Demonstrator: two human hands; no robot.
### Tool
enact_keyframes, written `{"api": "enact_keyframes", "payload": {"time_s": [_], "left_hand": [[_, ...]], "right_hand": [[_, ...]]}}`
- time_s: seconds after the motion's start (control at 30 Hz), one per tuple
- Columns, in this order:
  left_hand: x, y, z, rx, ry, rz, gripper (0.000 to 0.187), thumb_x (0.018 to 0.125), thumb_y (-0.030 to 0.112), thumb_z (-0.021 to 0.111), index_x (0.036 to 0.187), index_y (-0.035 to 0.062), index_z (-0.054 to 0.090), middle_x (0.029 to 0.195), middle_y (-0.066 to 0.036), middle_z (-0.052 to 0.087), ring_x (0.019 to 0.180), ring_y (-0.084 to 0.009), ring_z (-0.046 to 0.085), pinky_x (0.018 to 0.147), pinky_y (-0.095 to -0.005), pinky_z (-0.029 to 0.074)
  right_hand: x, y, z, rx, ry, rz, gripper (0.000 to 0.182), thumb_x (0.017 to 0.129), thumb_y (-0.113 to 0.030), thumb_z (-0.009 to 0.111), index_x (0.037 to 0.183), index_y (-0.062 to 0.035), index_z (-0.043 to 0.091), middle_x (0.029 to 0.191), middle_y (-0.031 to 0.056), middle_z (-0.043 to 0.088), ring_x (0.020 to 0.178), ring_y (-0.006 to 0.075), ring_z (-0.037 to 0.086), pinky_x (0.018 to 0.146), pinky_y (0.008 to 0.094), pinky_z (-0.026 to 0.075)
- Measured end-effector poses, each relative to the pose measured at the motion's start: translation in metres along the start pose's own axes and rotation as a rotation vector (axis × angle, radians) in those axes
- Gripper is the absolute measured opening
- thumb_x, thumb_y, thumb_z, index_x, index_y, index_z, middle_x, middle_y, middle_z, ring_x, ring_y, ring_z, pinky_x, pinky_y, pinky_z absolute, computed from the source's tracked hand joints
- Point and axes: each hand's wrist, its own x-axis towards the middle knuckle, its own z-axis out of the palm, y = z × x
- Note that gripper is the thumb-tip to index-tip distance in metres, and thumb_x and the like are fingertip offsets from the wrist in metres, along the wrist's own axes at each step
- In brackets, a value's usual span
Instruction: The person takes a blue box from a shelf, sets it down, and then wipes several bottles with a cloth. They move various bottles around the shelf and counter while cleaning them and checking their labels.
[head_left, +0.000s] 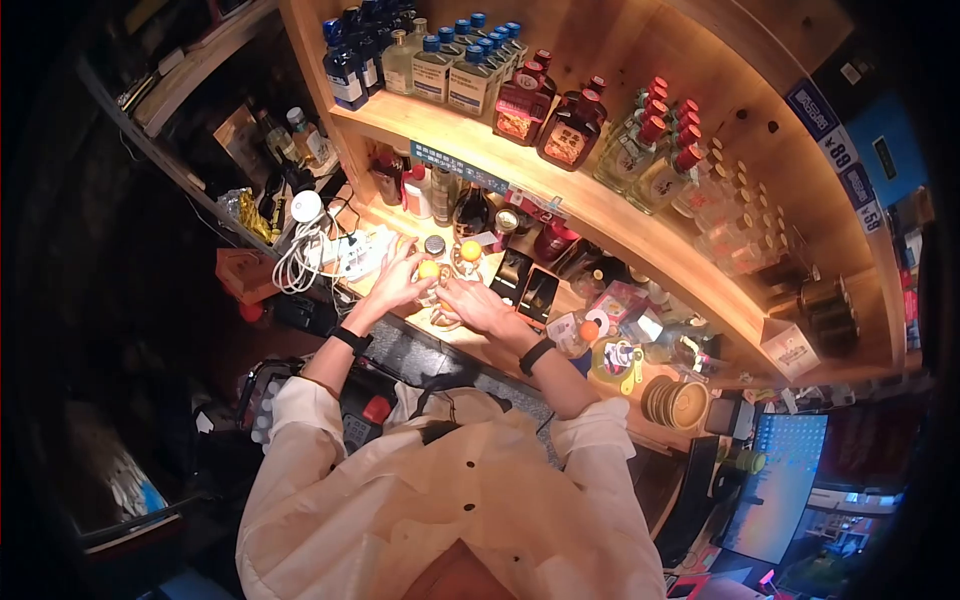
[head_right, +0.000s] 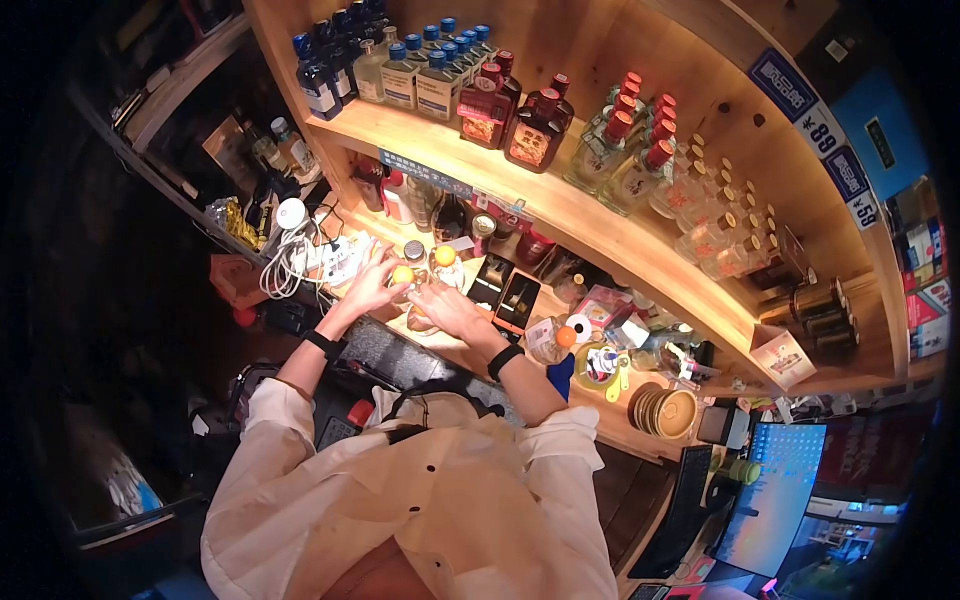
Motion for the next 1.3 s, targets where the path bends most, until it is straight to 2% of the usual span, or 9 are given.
{"api": "enact_keyframes", "payload": {"time_s": [0.1,0.17,0.33,0.5,0.73,0.87,0.97,1.07,1.3], "left_hand": [[-0.004,0.001,0.002,-0.341,0.011,-0.045,0.046,0.08,0.033,0.073,0.12,0.0108,0.064,0.153,-0.026,0.03,0.139,-0.0491,0.028,0.112,-0.0524,0.03],[-0.011,-0.001,0.009,-0.282,0.035,-0.009,0.054,0.083,0.032,0.072,0.13,0.0114,0.058,0.155,-0.026,0.026,0.139,-0.0482,0.031,0.112,-0.0508,0.03],[-0.023,0.013,0.003,-0.14,0.067,-0.006,0.066,0.083,0.029,0.073,0.139,0.006,0.049,0.154,-0.029,0.025,0.143,-0.0467,0.024,0.117,-0.0507,0.021],[-0.013,0.095,-0.074,-0.209,0.289,0.071,0.062,0.083,0.021,0.074,0.136,0.0012,0.048,0.15,-0.028,0.033,0.141,-0.0417,0.031,0.115,-0.0453,0.027],[0.007,0.193,-0.183,-0.364,0.551,0.318,0.056,0.088,0.015,0.07,0.137,0.0016,0.046,0.143,-0.019,0.046,0.126,-0.0276,0.05,0.102,-0.0351,0.042],[0.002,0.211,-0.183,-0.671,0.51,0.215,0.053,0.09,0.014,0.067,0.137,0.0031,0.046,0.14,-0.012,0.049,0.122,-0.0205,0.052,0.099,-0.0319,0.042],[-0.013,0.197,-0.153,-0.613,0.5,0.247,0.05,0.093,0.009,0.064,0.139,0.0023,0.045,0.134,-0.008,0.052,0.115,-0.0137,0.051,0.101,-0.0301,0.041],[-0.053,0.195,-0.106,-0.677,0.39,0.041,0.047,0.091,0.014,0.067,0.132,0.0016,0.049,0.132,-0.012,0.054,0.124,-0.0218,0.051,0.102,-0.0335,0.042],[-0.125,0.133,0.012,-0.901,0.114,-0.278,0.039,0.091,0.018,0.068,0.127,0.0048,0.058,0.116,-0.007,0.064,0.1,-0.0094,0.06,0.074,-0.0241,0.051]], "right_hand": [[-0.004,-0.007,-0.004,0.01,0.038,0.01,0.036,0.088,-0.029,0.063,0.113,-0.0053,0.053,0.099,0.0187,0.059,0.091,0.0347,0.062,0.076,0.0436,0.053],[-0.007,-0.001,0.014,0.011,0.226,-0.052,0.042,0.087,-0.028,0.064,0.122,-0.0068,0.053,0.103,0.0185,0.058,0.093,0.0341,0.062,0.077,0.0434,0.054],[-0.009,-0.005,0.008,-0.017,0.164,0.07,0.038,0.085,-0.028,0.065,0.116,-0.009,0.055,0.1,0.0148,0.058,0.096,0.0312,0.06,0.078,0.0413,0.052],[-0.019,-0.018,-0.005,-0.12,0.095,0.26,0.057,0.089,-0.046,0.061,0.123,-0.0019,0.05,0.116,0.0193,0.053,0.103,0.0335,0.059,0.087,0.0422,0.049],[-0.051,-0.041,-0.038,0.011,0.351,0.313,0.06,0.089,-0.042,0.064,0.126,0.0018,0.047,0.119,0.0254,0.048,0.106,0.0373,0.056,0.088,0.0434,0.049],[-0.062,-0.046,-0.137,0.184,0.526,0.228,0.052,0.088,-0.024,0.067,0.127,0.0043,0.047,0.125,0.0242,0.047,0.11,0.0393,0.054,0.094,0.0453,0.046],[-0.085,-0.046,-0.235,0.267,0.685,0.127,0.049,0.087,-0.018,0.068,0.129,0.0005,0.048,0.123,0.0205,0.05,0.111,0.0378,0.054,0.096,0.0431,0.045],[-0.116,-0.04,-0.321,0.211,0.763,0.094,0.047,0.086,-0.011,0.068,0.129,-0.0034,0.05,0.119,0.0163,0.054,0.11,0.0305,0.055,0.093,0.0387,0.046],[-0.137,-0.065,-0.495,0.183,0.944,-0.002,0.036,0.092,-0.008,0.061,0.127,-0.0005,0.052,0.117,0.0084,0.059,0.097,0.0148,0.06,0.078,0.0266,0.049]]}}
